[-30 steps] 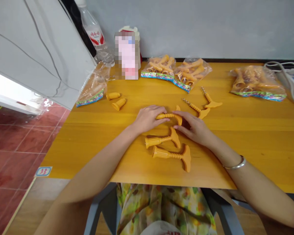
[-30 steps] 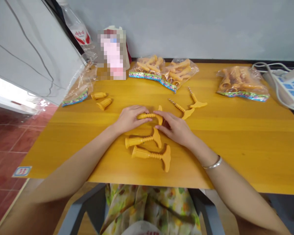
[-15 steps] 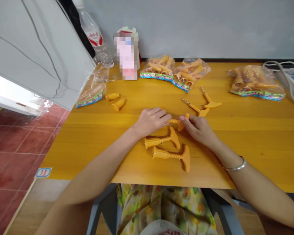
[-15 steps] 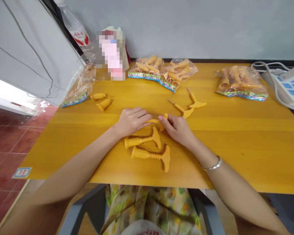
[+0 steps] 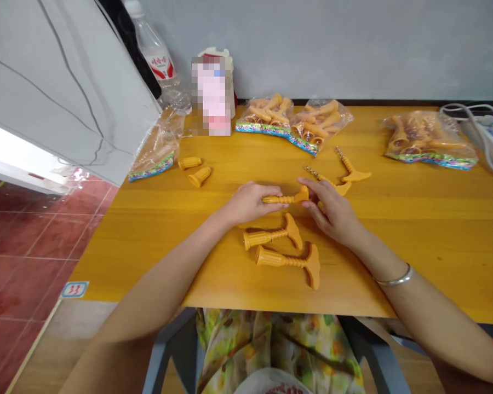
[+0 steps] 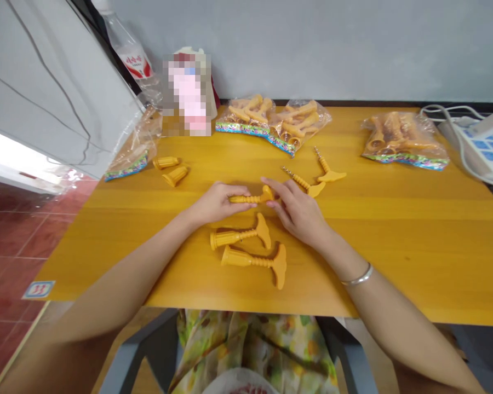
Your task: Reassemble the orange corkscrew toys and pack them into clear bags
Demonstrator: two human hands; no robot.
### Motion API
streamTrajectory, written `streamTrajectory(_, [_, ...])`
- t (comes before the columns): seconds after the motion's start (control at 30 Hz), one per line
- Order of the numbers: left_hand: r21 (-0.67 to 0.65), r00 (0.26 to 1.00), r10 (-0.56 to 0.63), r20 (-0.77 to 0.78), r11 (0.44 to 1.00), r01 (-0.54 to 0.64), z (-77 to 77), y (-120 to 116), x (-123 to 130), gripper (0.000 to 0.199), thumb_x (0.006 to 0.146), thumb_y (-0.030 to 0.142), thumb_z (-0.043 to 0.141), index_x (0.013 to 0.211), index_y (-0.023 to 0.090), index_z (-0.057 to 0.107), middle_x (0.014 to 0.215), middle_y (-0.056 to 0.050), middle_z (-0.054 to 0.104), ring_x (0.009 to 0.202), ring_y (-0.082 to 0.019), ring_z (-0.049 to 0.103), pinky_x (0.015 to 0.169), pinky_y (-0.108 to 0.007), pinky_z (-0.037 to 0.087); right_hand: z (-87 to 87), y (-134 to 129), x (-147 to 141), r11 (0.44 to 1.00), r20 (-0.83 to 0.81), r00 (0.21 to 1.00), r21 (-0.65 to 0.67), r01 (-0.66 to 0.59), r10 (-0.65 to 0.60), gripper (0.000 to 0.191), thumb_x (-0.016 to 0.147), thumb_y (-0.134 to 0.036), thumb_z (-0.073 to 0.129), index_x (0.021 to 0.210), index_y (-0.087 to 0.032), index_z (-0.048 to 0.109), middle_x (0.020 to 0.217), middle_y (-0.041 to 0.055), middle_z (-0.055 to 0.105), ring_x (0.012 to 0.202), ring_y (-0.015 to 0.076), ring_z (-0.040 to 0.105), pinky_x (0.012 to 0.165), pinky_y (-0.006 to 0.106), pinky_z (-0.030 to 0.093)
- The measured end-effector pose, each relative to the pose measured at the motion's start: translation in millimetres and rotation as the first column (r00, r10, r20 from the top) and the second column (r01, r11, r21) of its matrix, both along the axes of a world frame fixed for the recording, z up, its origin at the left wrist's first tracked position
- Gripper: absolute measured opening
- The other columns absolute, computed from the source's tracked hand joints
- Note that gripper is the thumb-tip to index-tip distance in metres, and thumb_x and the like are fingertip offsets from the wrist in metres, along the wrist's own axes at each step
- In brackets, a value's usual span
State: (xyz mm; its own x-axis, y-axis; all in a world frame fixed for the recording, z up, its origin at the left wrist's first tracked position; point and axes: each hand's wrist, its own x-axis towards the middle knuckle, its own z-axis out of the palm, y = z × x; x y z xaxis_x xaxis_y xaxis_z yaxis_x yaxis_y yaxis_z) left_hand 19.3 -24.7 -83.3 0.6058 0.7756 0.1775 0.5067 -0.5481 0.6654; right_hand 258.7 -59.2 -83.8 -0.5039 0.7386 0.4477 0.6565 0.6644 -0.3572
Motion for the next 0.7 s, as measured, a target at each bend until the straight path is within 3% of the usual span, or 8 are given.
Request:
streamTrajectory(0.1, [-0.09, 0.997, 0.004, 0.08, 0.996, 0.003, 2.7, 1, 0, 0.032, 0.09, 0.045, 0.06, 0.081, 0.016, 0.07, 0.067, 0.004, 0.058, 0.061, -0.009, 0.047, 0.06, -0.022, 0.034, 0.9, 1, 3, 0.992, 0.085, 0.996, 0.128, -0.019, 0.008, 0.047, 0.101, -0.019, 0.037, 0.147, -0.028, 0.042, 0.112, 0.0115, 0.061, 0.089, 0.0211, 0.063, 0.073, 0.034, 0.053])
streamTrajectory(0.17, [-0.09, 0.997, -0.004, 0.076, 0.996, 0.011, 2.8, 0, 0, 0.033, 0.09, 0.045, 0.06, 0.081, 0.016, 0.07, 0.066, 0.003, 0.059, 0.061, -0.009, 0.048, 0.06, -0.022, 0.034, 0.7, 1, 4, 0.99, 0.081, 0.996, 0.129, -0.053, 0.042, 0.048, 0.1, -0.019, 0.04, 0.147, -0.029, 0.041, 0.117, 0.0117, 0.062, 0.094, 0.0221, 0.064, 0.076, 0.035, 0.054])
streamTrajectory(0.3, [0.11, 0.995, -0.002, -0.095, 0.994, 0.013, -0.8, -2, 1, 0.034, 0.095, 0.049, 0.054, 0.089, 0.02, 0.071, 0.071, 0.001, 0.067, 0.061, -0.011, 0.054, 0.06, -0.023, 0.034, -0.1, -4, -2, 0.989, -0.101, 0.994, -0.136, -0.057, 0.043, 0.05, 0.101, -0.034, 0.045, 0.15, -0.025, 0.036, 0.095, 0.0075, 0.067, 0.081, 0.0204, 0.065, 0.074, 0.035, 0.054])
streamTrajectory(0.43, [0.425, 0.964, 0.075, -0.256, 0.904, 0.042, -5.1, -3, 3, 0.036, 0.099, 0.048, 0.047, 0.092, 0.022, 0.071, 0.079, -0.004, 0.073, 0.066, -0.015, 0.06, 0.056, -0.025, 0.029, 2.9, -10, -13, 0.836, -0.4, 0.91, -0.532, -0.133, -0.11, 0.052, 0.102, -0.043, 0.043, 0.149, -0.026, 0.033, 0.067, -0.0029, 0.057, 0.052, 0.0131, 0.049, 0.049, 0.025, 0.041])
streamTrajectory(0.5, [0.509, 0.952, 0.094, -0.292, 0.858, 0.071, -6.2, -3, 3, 0.036, 0.099, 0.046, 0.046, 0.091, 0.022, 0.071, 0.078, -0.004, 0.073, 0.067, -0.015, 0.061, 0.055, -0.026, 0.027, 4.4, -11, -17, 0.75, -0.455, 0.873, -0.636, -0.183, -0.173, 0.046, 0.101, -0.046, 0.045, 0.142, -0.027, 0.043, 0.066, -0.0038, 0.056, 0.049, 0.0114, 0.044, 0.046, 0.024, 0.035])
streamTrajectory(0.57, [0.53, 0.942, 0.109, -0.318, 0.844, 0.082, -6.4, -3, 2, 0.033, 0.099, 0.046, 0.048, 0.092, 0.023, 0.072, 0.078, -0.004, 0.073, 0.067, -0.016, 0.062, 0.055, -0.026, 0.026, 4.4, -11, -17, 0.708, -0.446, 0.871, -0.683, -0.181, -0.208, 0.041, 0.1, -0.048, 0.043, 0.133, -0.026, 0.052, 0.065, -0.0036, 0.055, 0.049, 0.0114, 0.044, 0.046, 0.024, 0.035])
streamTrajectory(0.63, [0.499, 0.934, 0.13, -0.333, 0.865, 0.057, -5.7, -1, -1, 0.031, 0.098, 0.046, 0.05, 0.096, 0.024, 0.072, 0.081, -0.003, 0.074, 0.068, -0.016, 0.063, 0.055, -0.026, 0.027, 3.3, -9, -15, 0.736, -0.398, 0.893, -0.666, -0.125, -0.208, 0.041, 0.101, -0.048, 0.04, 0.132, -0.026, 0.054, 0.065, -0.0025, 0.055, 0.053, 0.0136, 0.049, 0.05, 0.026, 0.04])
streamTrajectory(0.7, [0.447, 0.926, 0.189, -0.327, 0.894, -0.025, -4.5, 1, -4, 0.032, 0.097, 0.049, 0.051, 0.099, 0.025, 0.072, 0.085, -0.003, 0.075, 0.069, -0.016, 0.063, 0.056, -0.026, 0.029, 2.6, -6, -9, 0.817, -0.31, 0.934, -0.576, -0.037, -0.176, 0.042, 0.102, -0.048, 0.037, 0.134, -0.026, 0.054, 0.068, -0.0005, 0.058, 0.061, 0.0164, 0.056, 0.059, 0.03, 0.047])
